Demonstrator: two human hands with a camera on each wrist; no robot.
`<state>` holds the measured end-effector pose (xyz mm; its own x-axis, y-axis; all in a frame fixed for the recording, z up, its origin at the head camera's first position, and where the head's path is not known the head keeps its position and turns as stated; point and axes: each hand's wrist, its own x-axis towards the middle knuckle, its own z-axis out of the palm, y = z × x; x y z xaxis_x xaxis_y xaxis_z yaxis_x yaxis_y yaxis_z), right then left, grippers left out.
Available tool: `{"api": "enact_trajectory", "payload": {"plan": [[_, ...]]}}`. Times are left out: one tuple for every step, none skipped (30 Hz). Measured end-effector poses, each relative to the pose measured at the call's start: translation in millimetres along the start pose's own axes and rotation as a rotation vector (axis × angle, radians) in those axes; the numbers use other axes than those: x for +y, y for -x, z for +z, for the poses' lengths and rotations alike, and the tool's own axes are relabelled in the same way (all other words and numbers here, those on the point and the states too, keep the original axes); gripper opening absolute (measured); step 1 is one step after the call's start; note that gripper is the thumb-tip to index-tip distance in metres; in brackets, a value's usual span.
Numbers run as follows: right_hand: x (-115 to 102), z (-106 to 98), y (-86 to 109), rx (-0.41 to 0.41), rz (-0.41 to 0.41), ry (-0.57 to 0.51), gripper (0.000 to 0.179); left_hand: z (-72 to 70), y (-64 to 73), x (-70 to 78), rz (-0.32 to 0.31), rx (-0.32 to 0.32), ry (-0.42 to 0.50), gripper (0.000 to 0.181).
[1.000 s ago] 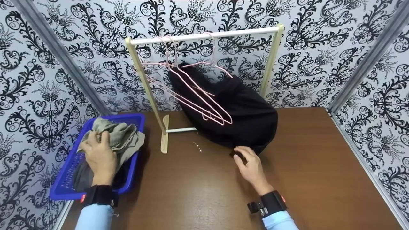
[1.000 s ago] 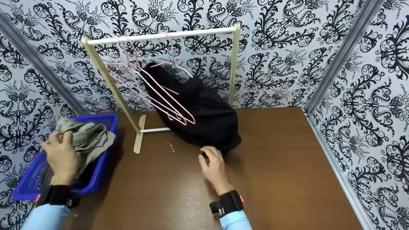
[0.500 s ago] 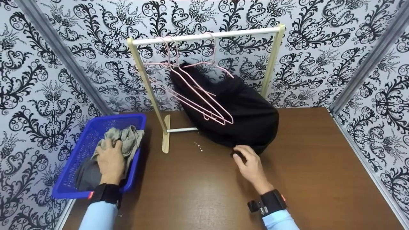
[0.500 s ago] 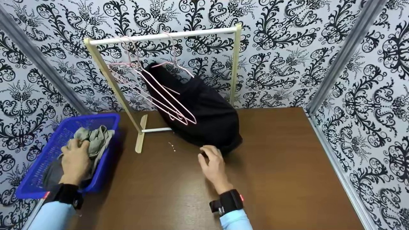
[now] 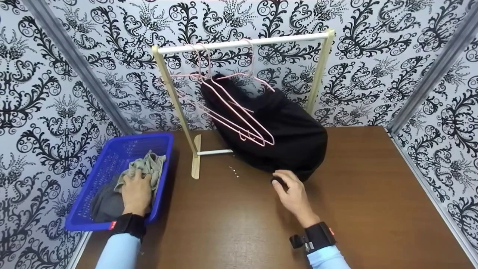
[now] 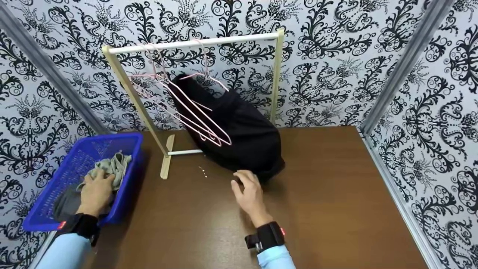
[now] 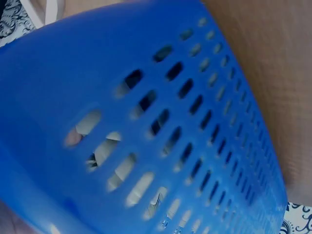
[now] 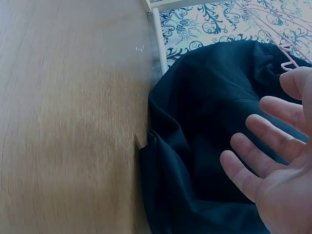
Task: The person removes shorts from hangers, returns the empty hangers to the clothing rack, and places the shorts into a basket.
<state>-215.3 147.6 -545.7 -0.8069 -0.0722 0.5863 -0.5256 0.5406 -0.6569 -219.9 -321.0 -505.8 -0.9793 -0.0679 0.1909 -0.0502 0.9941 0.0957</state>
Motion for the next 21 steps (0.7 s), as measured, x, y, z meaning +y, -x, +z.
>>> {"api": "enact_trajectory", "payload": {"plan": [[-0.5, -0.3, 0.0, -0.005, -0.001, 0.001, 0.021, -0.3, 1.1, 1.0, -0.004, -0.010, -0.005, 0.023], [-1.0, -0.6, -0.1, -0.009, -0.001, 0.002, 0.021, -0.6, 2.2, 2.0, -0.006, -0.016, -0.007, 0.023], [-1.5, -0.9, -0.1, -0.011, -0.001, 0.004, 0.021, -1.0, 2.9, 2.9, -0.008, -0.021, -0.006, 0.023], [-2.0, -1.2, -0.2, -0.013, -0.001, 0.005, 0.021, -1.6, 3.6, 3.6, -0.011, -0.025, -0.007, 0.024], [-2.6, -1.5, -0.3, -0.014, -0.002, 0.008, 0.021, -2.4, 4.0, 4.3, -0.011, -0.029, -0.004, 0.025], [-3.1, -1.9, -0.4, -0.015, -0.002, 0.011, 0.021, -3.5, 4.4, 4.8, -0.014, -0.038, -0.002, 0.025], [-3.4, -2.0, -0.6, -0.015, -0.004, 0.013, 0.021, -4.1, 4.3, 5.0, -0.019, -0.053, 0.000, 0.026], [-3.5, -2.0, -1.0, -0.011, -0.006, 0.014, 0.020, -4.7, 3.8, 5.0, -0.027, -0.073, 0.006, 0.027], [-3.5, -2.0, -1.4, -0.009, -0.008, 0.015, 0.020, -5.1, 3.3, 4.4, -0.037, -0.095, 0.015, 0.030], [-3.6, -1.9, -1.8, -0.007, -0.011, 0.016, 0.019, -5.2, 2.7, 3.5, -0.045, -0.117, 0.023, 0.033], [-3.6, -1.7, -2.2, -0.005, -0.013, 0.016, 0.019, -5.1, 1.8, 2.4, -0.057, -0.139, 0.032, 0.036], [-3.6, -1.6, -2.5, -0.004, -0.014, 0.014, 0.019, -4.8, 0.9, 1.2, -0.070, -0.161, 0.043, 0.039], [-3.6, -1.4, -2.8, -0.002, -0.017, 0.012, 0.019, -4.4, -0.4, 0.1, -0.084, -0.180, 0.051, 0.043], [-3.8, -1.4, -2.9, -0.003, -0.017, 0.011, 0.019, -4.3, -1.5, -1.4, -0.096, -0.198, 0.060, 0.046], [-3.9, -1.5, -3.1, -0.004, -0.017, 0.010, 0.019, -4.8, -1.8, -2.4, -0.107, -0.211, 0.066, 0.049], [-3.8, -1.5, -3.1, -0.006, -0.017, 0.009, 0.019, -5.8, -2.1, -2.9, -0.115, -0.219, 0.068, 0.053], [-3.9, -1.7, -3.0, -0.008, -0.017, 0.008, 0.019, -7.2, -2.0, -2.7, -0.128, -0.224, 0.071, 0.056], [-4.0, -2.0, -2.9, -0.009, -0.018, 0.006, 0.019, -8.9, -1.3, -1.7, -0.139, -0.224, 0.073, 0.060], [-3.7, -2.1, -2.9, -0.009, -0.019, 0.006, 0.019, -10.9, -0.7, -0.3, -0.147, -0.218, 0.069, 0.062], [-3.5, -2.2, -2.8, -0.010, -0.019, 0.006, 0.019, -13.1, 0.5, 1.7, -0.153, -0.206, 0.068, 0.064], [-3.2, -2.2, -2.8, -0.009, -0.021, 0.004, 0.019, -15.9, 1.9, 4.7, -0.158, -0.188, 0.063, 0.065]]}}
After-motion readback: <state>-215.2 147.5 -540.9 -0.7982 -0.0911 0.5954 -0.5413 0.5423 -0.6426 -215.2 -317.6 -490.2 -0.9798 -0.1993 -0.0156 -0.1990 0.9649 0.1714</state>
